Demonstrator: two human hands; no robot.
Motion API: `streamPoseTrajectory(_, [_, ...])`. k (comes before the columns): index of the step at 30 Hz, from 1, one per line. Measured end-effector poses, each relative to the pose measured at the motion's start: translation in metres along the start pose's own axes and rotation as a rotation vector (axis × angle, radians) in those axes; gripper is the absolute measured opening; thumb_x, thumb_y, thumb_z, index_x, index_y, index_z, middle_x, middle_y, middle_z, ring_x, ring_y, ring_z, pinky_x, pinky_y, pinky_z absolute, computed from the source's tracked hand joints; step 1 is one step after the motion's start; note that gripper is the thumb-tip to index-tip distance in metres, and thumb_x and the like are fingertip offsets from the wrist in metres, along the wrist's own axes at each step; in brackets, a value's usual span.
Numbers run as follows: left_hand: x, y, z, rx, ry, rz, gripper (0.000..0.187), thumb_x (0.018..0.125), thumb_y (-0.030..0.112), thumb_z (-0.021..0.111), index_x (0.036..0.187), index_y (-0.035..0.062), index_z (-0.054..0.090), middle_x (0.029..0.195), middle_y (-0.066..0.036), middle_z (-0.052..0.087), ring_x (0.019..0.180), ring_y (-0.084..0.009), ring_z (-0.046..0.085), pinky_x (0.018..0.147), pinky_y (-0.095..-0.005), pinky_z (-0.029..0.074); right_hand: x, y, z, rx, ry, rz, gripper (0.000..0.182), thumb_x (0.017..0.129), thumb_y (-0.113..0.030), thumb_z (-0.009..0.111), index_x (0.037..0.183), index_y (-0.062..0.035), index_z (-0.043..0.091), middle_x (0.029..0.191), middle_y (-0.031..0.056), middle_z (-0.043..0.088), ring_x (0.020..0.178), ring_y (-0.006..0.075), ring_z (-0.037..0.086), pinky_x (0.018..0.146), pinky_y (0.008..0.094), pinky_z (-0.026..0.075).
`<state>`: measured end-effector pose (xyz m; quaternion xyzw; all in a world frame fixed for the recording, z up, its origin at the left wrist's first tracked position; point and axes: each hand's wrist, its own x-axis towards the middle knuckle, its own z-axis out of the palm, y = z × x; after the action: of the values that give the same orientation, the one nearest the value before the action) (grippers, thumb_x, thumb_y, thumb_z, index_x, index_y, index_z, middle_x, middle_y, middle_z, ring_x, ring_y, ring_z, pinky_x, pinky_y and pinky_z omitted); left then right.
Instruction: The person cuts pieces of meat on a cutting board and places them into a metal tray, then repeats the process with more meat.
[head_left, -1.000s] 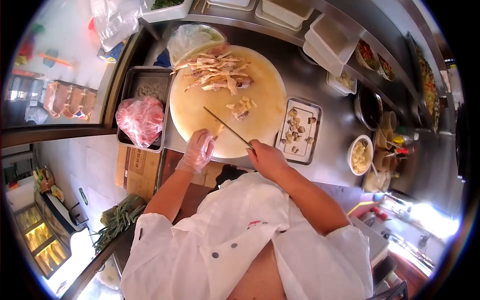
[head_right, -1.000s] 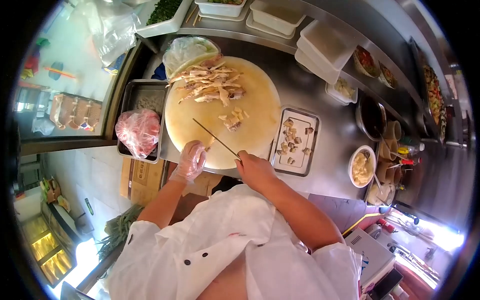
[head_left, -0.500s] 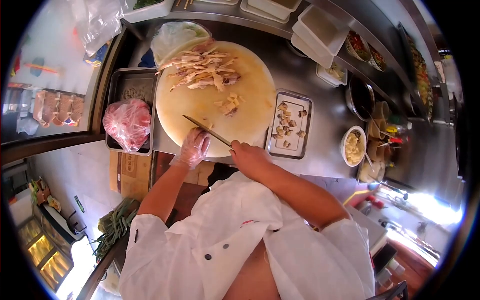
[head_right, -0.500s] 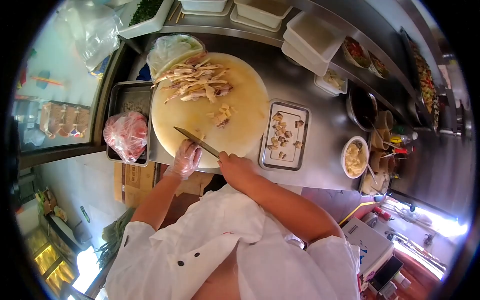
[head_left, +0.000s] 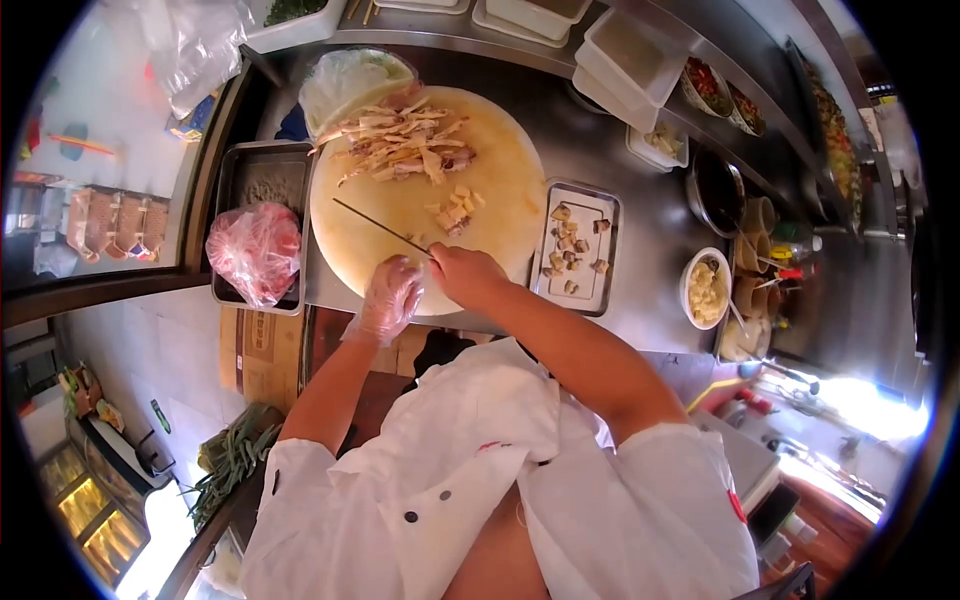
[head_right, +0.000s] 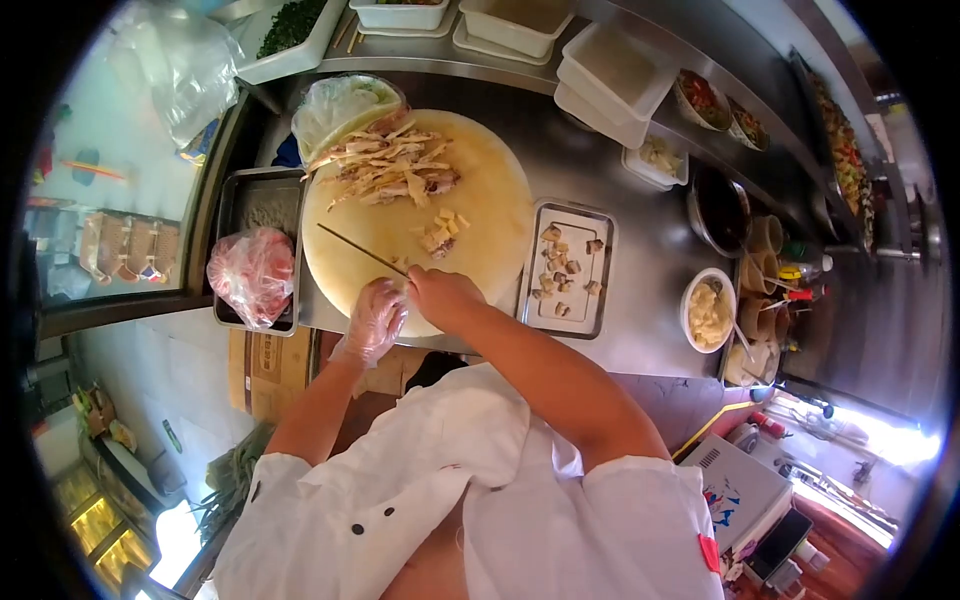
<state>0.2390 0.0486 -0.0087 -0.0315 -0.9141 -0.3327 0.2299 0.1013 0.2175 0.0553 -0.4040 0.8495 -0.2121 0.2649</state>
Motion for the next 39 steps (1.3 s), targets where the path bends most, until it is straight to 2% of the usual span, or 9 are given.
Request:
streamPoseTrajectory(7, [-0.014,-0.006,-0.006,-0.002,-0.032,-0.041,0.039,0.081,-0.003,0.08,0.116,0.005,0.066,0.113,-0.016,0.067,0.103,-0.0401,0.068,0.087,-0.0486,0.06,-0.06,-0.02,-0.018,0.025,-0.02,0.102,0.026,0.111,-0.031,0.054,0.119,-0.0068,0.057,0.098,0.0198,0.075,0.088,0.0445,0.073,0.078,0.0564,0.059])
streamPoseTrajectory(13, [-0.005,-0.006,-0.005,0.022,-0.052,0.052,0.033,0.08,-0.005,0.078,0.109,0.0039,0.065,0.106,-0.016,0.067,0.097,-0.0401,0.067,0.081,-0.0496,0.058,-0.08,-0.029,-0.004,0.037,-0.05,0.162,0.024,0.111,-0.029,0.055,0.116,-0.0055,0.057,0.095,0.022,0.074,0.086,0.0465,0.072,0.077,0.0576,0.058])
streamPoseTrajectory(25, [0.001,-0.005,-0.006,-0.036,-0.087,0.043,0.031,0.084,-0.004,0.077,0.111,0.0059,0.065,0.108,-0.016,0.067,0.098,-0.0404,0.066,0.084,-0.0493,0.057,-0.027,-0.026,0.027,0.036,-0.066,0.101,0.025,0.113,-0.028,0.049,0.116,-0.0035,0.054,0.093,0.0238,0.074,0.086,0.046,0.075,0.076,0.0571,0.061])
streamPoseTrajectory(29, [-0.006,-0.008,0.003,0.029,-0.017,0.005,0.033,0.083,-0.006,0.075,0.111,0.0059,0.063,0.107,-0.016,0.068,0.098,-0.0407,0.066,0.084,-0.0502,0.057,-0.008,-0.003,0.025,0.145,-0.006,0.037,0.026,0.112,-0.029,0.051,0.118,-0.0045,0.056,0.092,0.0241,0.074,0.086,0.0471,0.073,0.076,0.0573,0.059])
streamPoseTrajectory(32, [-0.018,-0.025,0.018,-0.02,0.177,-0.118,0.031,0.082,-0.007,0.072,0.108,0.0058,0.062,0.106,-0.016,0.068,0.097,-0.0407,0.066,0.083,-0.0502,0.057,-0.022,0.012,0.008,0.323,0.008,0.085,0.025,0.111,-0.03,0.055,0.119,-0.0068,0.058,0.092,0.0241,0.074,0.086,0.048,0.072,0.074,0.0575,0.056])
streamPoseTrajectory(36, [-0.014,-0.019,0.019,0.08,0.189,-0.312,0.057,0.085,-0.002,0.072,0.139,0.0002,0.056,0.126,-0.023,0.064,0.108,-0.0404,0.065,0.096,-0.0526,0.055,-0.068,0.036,-0.025,0.576,0.176,0.247,0.026,0.113,-0.032,0.059,0.113,-0.0057,0.059,0.073,0.0099,0.063,0.057,0.0256,0.061,0.053,0.0411,0.049])
streamPoseTrajectory(37, [-0.015,-0.015,0.032,0.092,0.13,-0.394,0.075,0.089,0.008,0.077,0.156,-0.001,0.044,0.145,-0.028,0.053,0.126,-0.0436,0.059,0.11,-0.0541,0.05,-0.078,0.045,-0.035,0.738,0.152,0.36,0.025,0.113,-0.031,0.059,0.109,-0.0069,0.058,0.071,0.0058,0.058,0.054,0.0192,0.056,0.05,0.037,0.047])
streamPoseTrajectory(38, [-0.006,-0.008,0.039,0.132,0.103,-0.372,0.077,0.091,0.014,0.078,0.157,-0.0017,0.043,0.147,-0.03,0.05,0.129,-0.0452,0.056,0.112,-0.0541,0.048,-0.088,0.055,-0.045,0.9,0.129,0.475,0.024,0.114,-0.031,0.059,0.106,-0.008,0.056,0.07,0.0016,0.053,0.05,0.0127,0.051,0.046,0.0328,0.044])
streamPoseTrajectory(39, [0.01,0.0,0.044,0.17,0.075,-0.349,0.078,0.092,0.019,0.079,0.157,-0.0025,0.042,0.15,-0.031,0.048,0.132,-0.0468,0.054,0.113,-0.0542,0.047,-0.099,0.068,-0.049,0.981,0.161,0.516,0.023,0.113,-0.03,0.06,0.107,-0.0085,0.057,0.071,0.0014,0.054,0.05,0.0126,0.05,0.046,0.0325,0.044])
